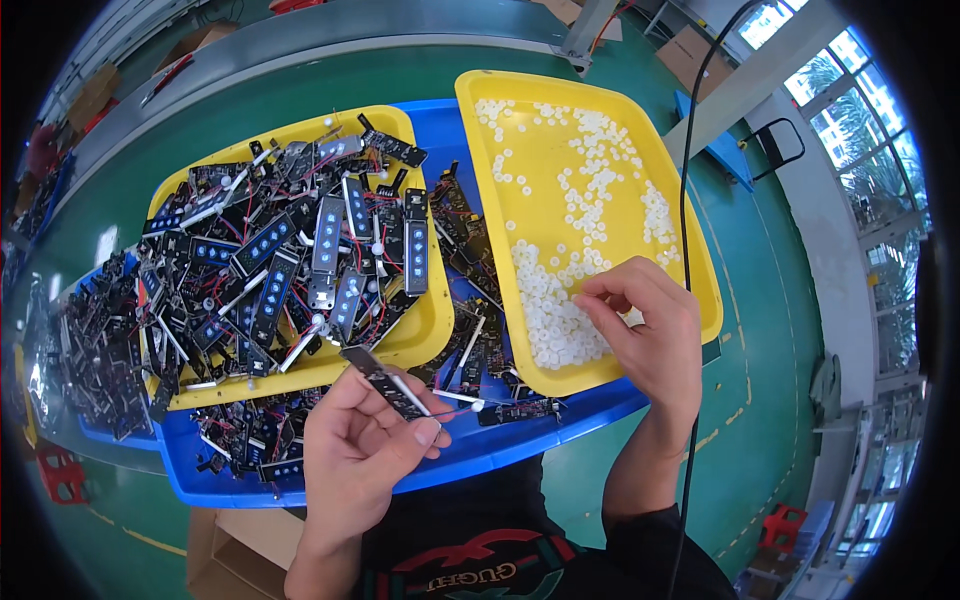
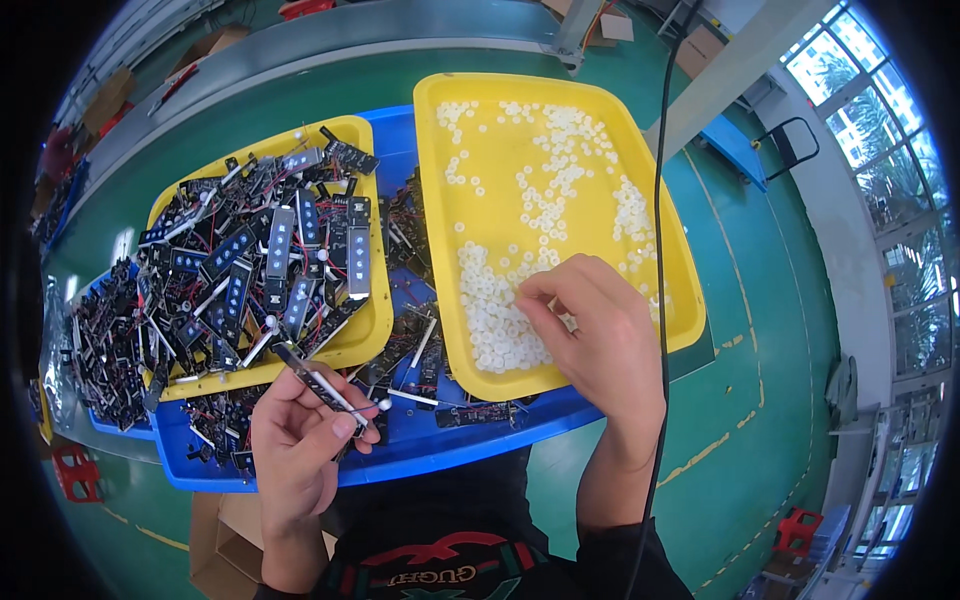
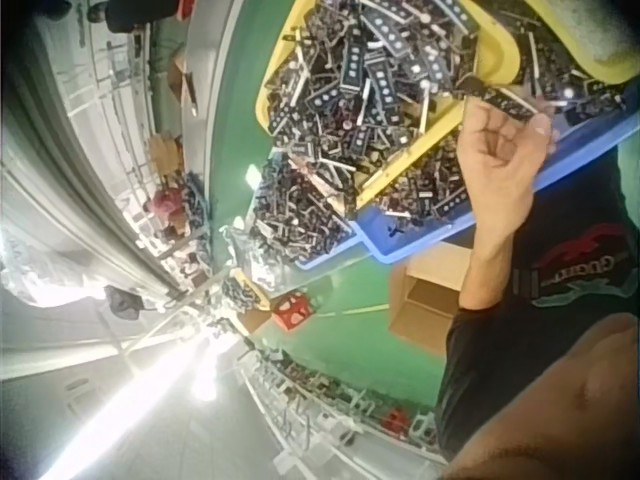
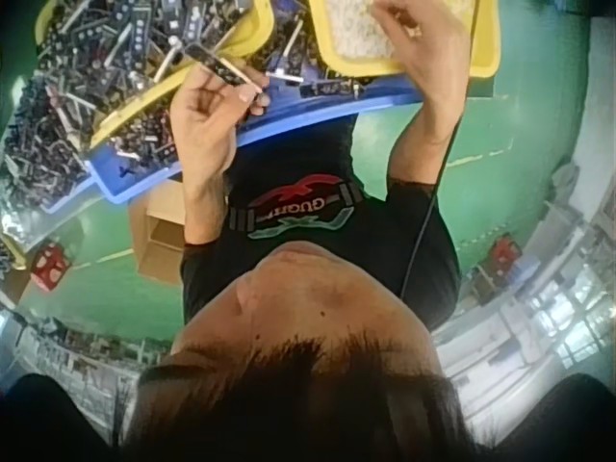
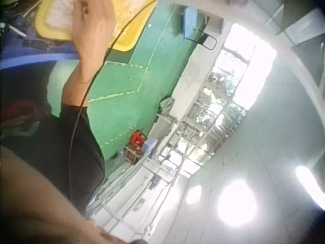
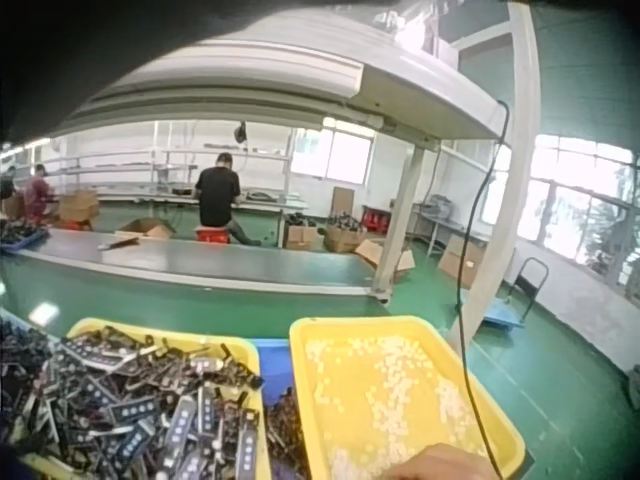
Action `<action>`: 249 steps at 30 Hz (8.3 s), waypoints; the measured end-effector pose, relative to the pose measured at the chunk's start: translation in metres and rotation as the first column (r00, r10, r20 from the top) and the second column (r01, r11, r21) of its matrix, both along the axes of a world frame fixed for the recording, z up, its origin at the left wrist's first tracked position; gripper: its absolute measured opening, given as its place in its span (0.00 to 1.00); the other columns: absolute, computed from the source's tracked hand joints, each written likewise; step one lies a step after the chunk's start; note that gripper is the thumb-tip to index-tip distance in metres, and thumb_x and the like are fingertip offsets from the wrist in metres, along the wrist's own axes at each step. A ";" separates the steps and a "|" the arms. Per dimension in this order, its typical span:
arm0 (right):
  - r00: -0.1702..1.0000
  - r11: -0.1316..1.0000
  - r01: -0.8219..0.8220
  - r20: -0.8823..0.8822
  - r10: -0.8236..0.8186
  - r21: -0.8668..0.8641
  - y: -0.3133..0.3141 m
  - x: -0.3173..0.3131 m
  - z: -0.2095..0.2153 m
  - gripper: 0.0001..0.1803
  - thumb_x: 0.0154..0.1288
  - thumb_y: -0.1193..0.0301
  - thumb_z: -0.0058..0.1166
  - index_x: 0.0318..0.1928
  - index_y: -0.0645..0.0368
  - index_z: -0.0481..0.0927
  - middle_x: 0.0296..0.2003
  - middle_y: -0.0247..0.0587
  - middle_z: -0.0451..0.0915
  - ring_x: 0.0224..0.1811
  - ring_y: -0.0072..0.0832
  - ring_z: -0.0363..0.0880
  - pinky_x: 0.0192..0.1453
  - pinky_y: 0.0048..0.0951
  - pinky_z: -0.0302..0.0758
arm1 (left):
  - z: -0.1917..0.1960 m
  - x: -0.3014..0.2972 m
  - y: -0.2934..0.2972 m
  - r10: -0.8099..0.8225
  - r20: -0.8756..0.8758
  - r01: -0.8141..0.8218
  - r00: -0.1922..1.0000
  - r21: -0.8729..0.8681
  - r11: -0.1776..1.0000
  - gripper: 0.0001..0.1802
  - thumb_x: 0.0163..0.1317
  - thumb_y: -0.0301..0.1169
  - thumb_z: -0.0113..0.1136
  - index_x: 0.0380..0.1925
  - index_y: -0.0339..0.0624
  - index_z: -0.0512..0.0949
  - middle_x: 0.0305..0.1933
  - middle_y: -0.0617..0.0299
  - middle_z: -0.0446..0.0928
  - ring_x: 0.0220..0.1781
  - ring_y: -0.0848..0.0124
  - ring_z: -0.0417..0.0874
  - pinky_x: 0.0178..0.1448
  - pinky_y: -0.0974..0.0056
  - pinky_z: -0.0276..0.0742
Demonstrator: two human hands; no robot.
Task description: The person repeatedly picks up small electronic circuit boards from a yellow bin and attaches small white plastic components to them by hand. The person handles the items one at a time, placing the finished units back into the bin. The task is performed in a factory setting with other workers visible in the background.
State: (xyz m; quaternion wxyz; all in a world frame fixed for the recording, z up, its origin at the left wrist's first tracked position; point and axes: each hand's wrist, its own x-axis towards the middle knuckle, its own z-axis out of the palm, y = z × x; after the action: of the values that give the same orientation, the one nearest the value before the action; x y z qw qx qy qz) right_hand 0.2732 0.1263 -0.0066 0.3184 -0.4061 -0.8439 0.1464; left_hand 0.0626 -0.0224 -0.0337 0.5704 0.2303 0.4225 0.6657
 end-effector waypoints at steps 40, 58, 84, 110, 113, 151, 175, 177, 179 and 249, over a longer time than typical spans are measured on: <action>0.699 0.853 -0.454 -0.696 0.162 -0.257 -0.070 -0.052 -0.015 0.09 0.56 0.84 0.63 0.39 0.67 0.83 0.32 0.44 0.81 0.31 0.26 0.78 0.34 0.22 0.73 | 0.013 0.002 0.000 0.185 -0.738 0.049 0.649 0.284 0.958 0.17 0.47 0.19 0.74 0.40 0.40 0.85 0.35 0.56 0.80 0.33 0.71 0.81 0.35 0.70 0.75; 0.960 0.980 0.143 0.222 -0.172 0.141 -0.016 -0.008 -0.005 0.13 0.56 0.73 0.62 0.43 0.64 0.81 0.35 0.46 0.75 0.40 0.45 0.73 0.45 0.41 0.71 | 0.078 -0.081 0.044 0.281 -0.955 -0.310 0.099 0.239 0.920 0.18 0.60 0.22 0.65 0.50 0.29 0.77 0.38 0.55 0.79 0.33 0.73 0.80 0.38 0.70 0.77; 0.965 0.999 -0.026 0.262 0.031 -0.020 0.001 0.003 -0.005 0.05 0.53 0.77 0.60 0.32 0.58 0.80 0.31 0.40 0.74 0.37 0.41 0.74 0.42 0.38 0.72 | 0.015 -0.020 0.001 0.219 -0.969 0.314 -0.114 0.174 0.933 0.19 0.42 0.18 0.67 0.39 0.34 0.82 0.34 0.58 0.79 0.29 0.67 0.79 0.28 0.67 0.75; 0.725 0.840 -0.466 -0.664 0.184 -0.277 -0.062 -0.041 -0.005 0.11 0.51 0.85 0.67 0.37 0.66 0.83 0.34 0.45 0.84 0.31 0.27 0.81 0.33 0.23 0.76 | 0.006 -0.008 0.002 0.074 0.574 -0.185 0.815 0.138 0.973 0.25 0.61 0.20 0.48 0.59 0.19 0.65 0.54 0.31 0.74 0.48 0.49 0.84 0.53 0.61 0.86; 0.698 0.811 -0.453 -0.713 0.065 -0.370 -0.070 -0.051 -0.009 0.11 0.53 0.85 0.66 0.38 0.66 0.84 0.35 0.45 0.84 0.33 0.27 0.81 0.35 0.23 0.76 | 0.005 -0.006 0.005 -0.023 0.700 -0.098 0.714 0.132 0.986 0.30 0.56 0.18 0.46 0.62 0.20 0.62 0.48 0.45 0.74 0.48 0.49 0.82 0.49 0.61 0.85; 0.717 0.874 -0.435 -0.671 0.190 -0.217 -0.086 -0.075 -0.029 0.14 0.55 0.87 0.63 0.43 0.67 0.84 0.36 0.46 0.82 0.33 0.28 0.83 0.35 0.24 0.79 | -0.001 -0.007 -0.009 0.076 -0.022 -0.071 0.997 0.161 0.984 0.09 0.55 0.16 0.66 0.36 0.27 0.77 0.36 0.53 0.78 0.34 0.72 0.81 0.38 0.70 0.79; 0.685 0.964 -0.264 -0.706 0.179 -0.012 -0.102 -0.081 -0.046 0.18 0.52 0.87 0.65 0.46 0.70 0.80 0.35 0.47 0.85 0.29 0.31 0.83 0.32 0.27 0.79 | -0.010 0.008 -0.009 0.297 -0.446 -0.180 0.844 0.287 0.941 0.11 0.58 0.14 0.63 0.42 0.28 0.76 0.41 0.57 0.78 0.38 0.77 0.80 0.37 0.75 0.75; 0.660 0.957 -0.291 -0.728 0.186 -0.019 -0.101 -0.080 -0.048 0.18 0.52 0.87 0.65 0.46 0.69 0.80 0.36 0.48 0.85 0.29 0.32 0.83 0.31 0.27 0.79 | -0.013 0.009 -0.010 0.305 -0.458 -0.185 0.835 0.289 0.939 0.11 0.59 0.15 0.63 0.42 0.29 0.76 0.41 0.57 0.78 0.37 0.77 0.80 0.37 0.74 0.76; 0.675 0.946 -0.322 -0.709 0.204 -0.034 -0.100 -0.080 -0.045 0.18 0.52 0.87 0.64 0.45 0.69 0.80 0.37 0.49 0.85 0.30 0.34 0.83 0.32 0.28 0.79 | -0.009 0.011 -0.009 0.334 -0.425 -0.224 0.841 0.288 0.931 0.11 0.59 0.16 0.63 0.42 0.29 0.76 0.40 0.58 0.79 0.36 0.78 0.80 0.36 0.74 0.76; 0.716 0.889 -0.403 -0.530 0.455 0.219 -0.048 -0.038 -0.010 0.14 0.56 0.92 0.59 0.45 0.74 0.79 0.38 0.58 0.78 0.37 0.41 0.80 0.33 0.31 0.83 | -0.021 0.005 0.000 0.057 -0.885 0.118 -0.462 0.002 0.993 0.12 0.49 0.31 0.58 0.26 0.30 0.79 0.28 0.58 0.71 0.26 0.69 0.76 0.22 0.68 0.69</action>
State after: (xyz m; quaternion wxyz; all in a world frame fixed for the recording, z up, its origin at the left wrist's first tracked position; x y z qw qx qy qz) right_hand 0.2353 0.0785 -0.0170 0.5293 -0.1226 -0.7868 0.2929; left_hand 0.0680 -0.0221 -0.0546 -0.0587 0.7295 0.6644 0.1517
